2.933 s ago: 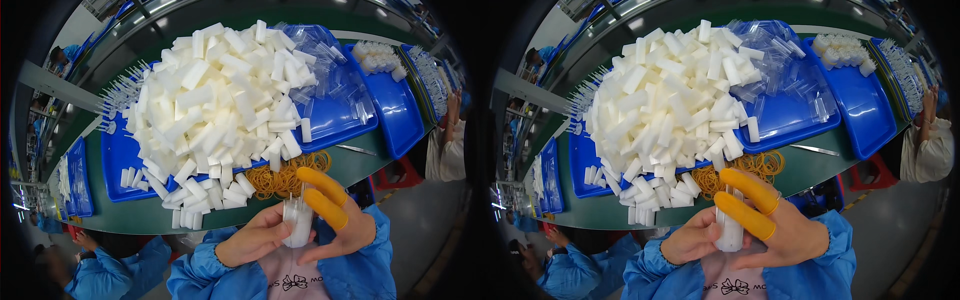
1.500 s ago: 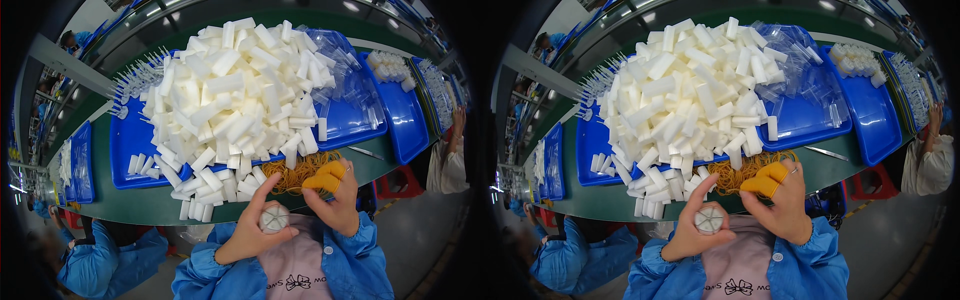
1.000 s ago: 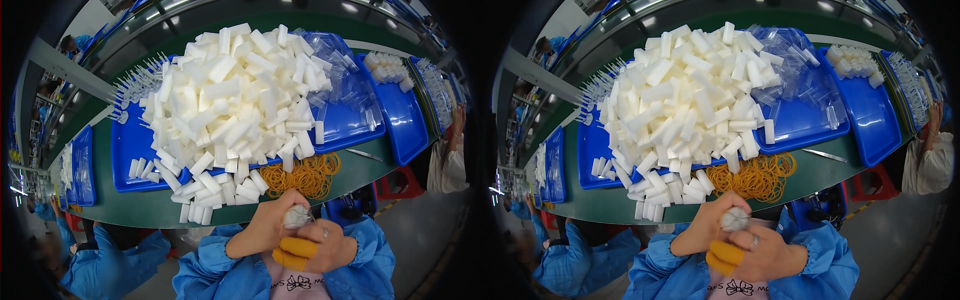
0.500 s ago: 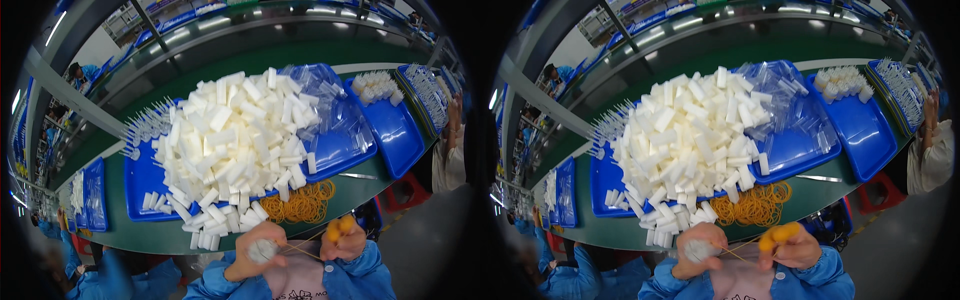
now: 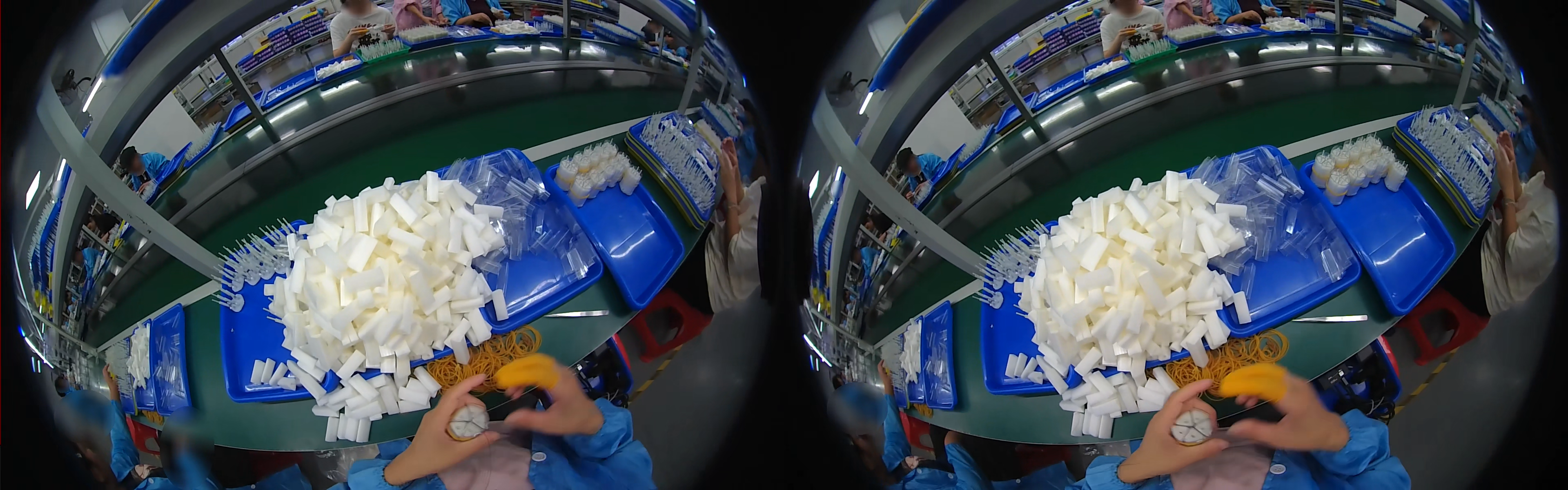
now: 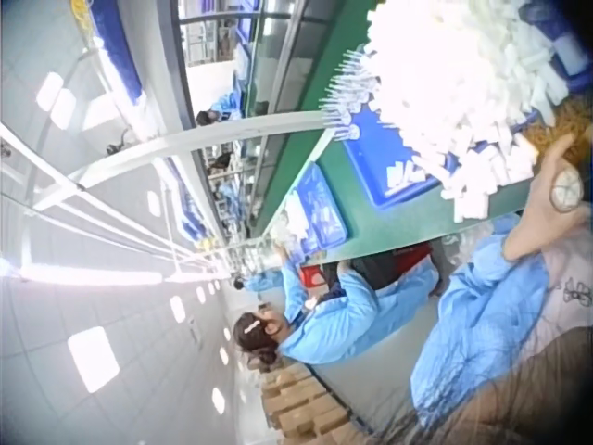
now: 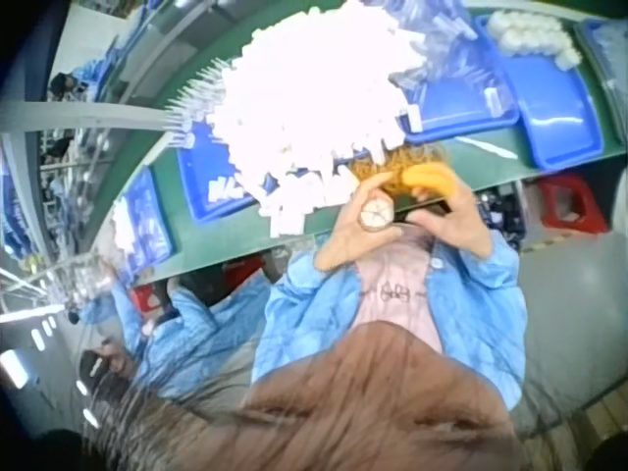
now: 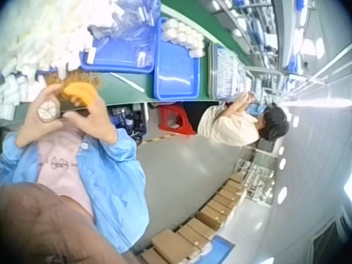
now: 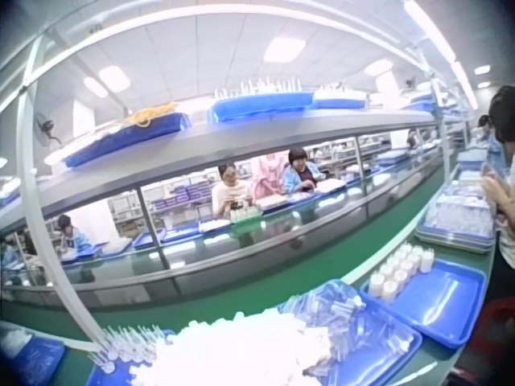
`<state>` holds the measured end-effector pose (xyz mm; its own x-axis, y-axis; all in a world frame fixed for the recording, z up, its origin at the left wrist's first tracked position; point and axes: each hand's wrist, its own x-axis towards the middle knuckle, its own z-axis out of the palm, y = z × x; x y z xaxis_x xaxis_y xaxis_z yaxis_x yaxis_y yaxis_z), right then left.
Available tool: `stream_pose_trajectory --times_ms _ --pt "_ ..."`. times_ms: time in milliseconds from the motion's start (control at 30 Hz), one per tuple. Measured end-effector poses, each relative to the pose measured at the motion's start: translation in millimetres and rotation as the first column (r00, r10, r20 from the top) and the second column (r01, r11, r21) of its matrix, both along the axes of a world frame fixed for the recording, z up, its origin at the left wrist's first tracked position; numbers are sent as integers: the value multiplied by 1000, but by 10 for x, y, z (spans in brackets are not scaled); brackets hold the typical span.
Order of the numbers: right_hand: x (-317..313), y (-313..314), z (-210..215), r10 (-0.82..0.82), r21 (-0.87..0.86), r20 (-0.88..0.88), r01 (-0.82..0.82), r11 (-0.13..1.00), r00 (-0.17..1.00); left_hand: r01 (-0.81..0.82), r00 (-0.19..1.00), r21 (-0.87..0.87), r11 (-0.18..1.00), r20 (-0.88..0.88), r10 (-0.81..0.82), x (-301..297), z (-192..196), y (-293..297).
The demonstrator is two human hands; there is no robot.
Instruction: The person assembles cotton swabs by inserting white cotton tips into clear plastic sticks. They then bundle the assembled swabs with a yellow rubber band and place the finished bundle into a clear plastic bag. The process is repeated continuously throughout the video.
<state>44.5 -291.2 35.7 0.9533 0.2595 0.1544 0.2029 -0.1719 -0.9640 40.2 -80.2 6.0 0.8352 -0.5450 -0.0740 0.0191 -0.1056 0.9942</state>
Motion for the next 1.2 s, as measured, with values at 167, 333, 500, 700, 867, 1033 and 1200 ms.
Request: stream_pose_trajectory --times_ms 167,333,500,700,867,1033,1200 --pt "237 -681 -202 -338 -519 500 588 620 797 -146 933 -473 869 -358 -38 35 -17 100" --pt "206 -883 -536 -375 -669 520 639 381 768 -260 897 -465 846 -440 33 33 -56 67" --pt "144 -833 -405 -305 -642 457 548 537 835 -195 893 -419 887 -449 -15 39 23 103" --pt "112 -712 -81 -445 -405 241 506 761 862 -102 946 -313 944 -325 -5 -28 121 86" --pt "164 -676 -278 -618 155 154 599 786 771 -222 871 -471 854 -490 -44 22 35 115" --pt "251 -692 -383 -402 -399 379 539 742 833 -176 871 -513 840 -478 -109 16 -95 153" --pt "202 -575 -182 -399 86 44 395 915 916 -302 786 -527 794 -609 -105 87 -8 78"
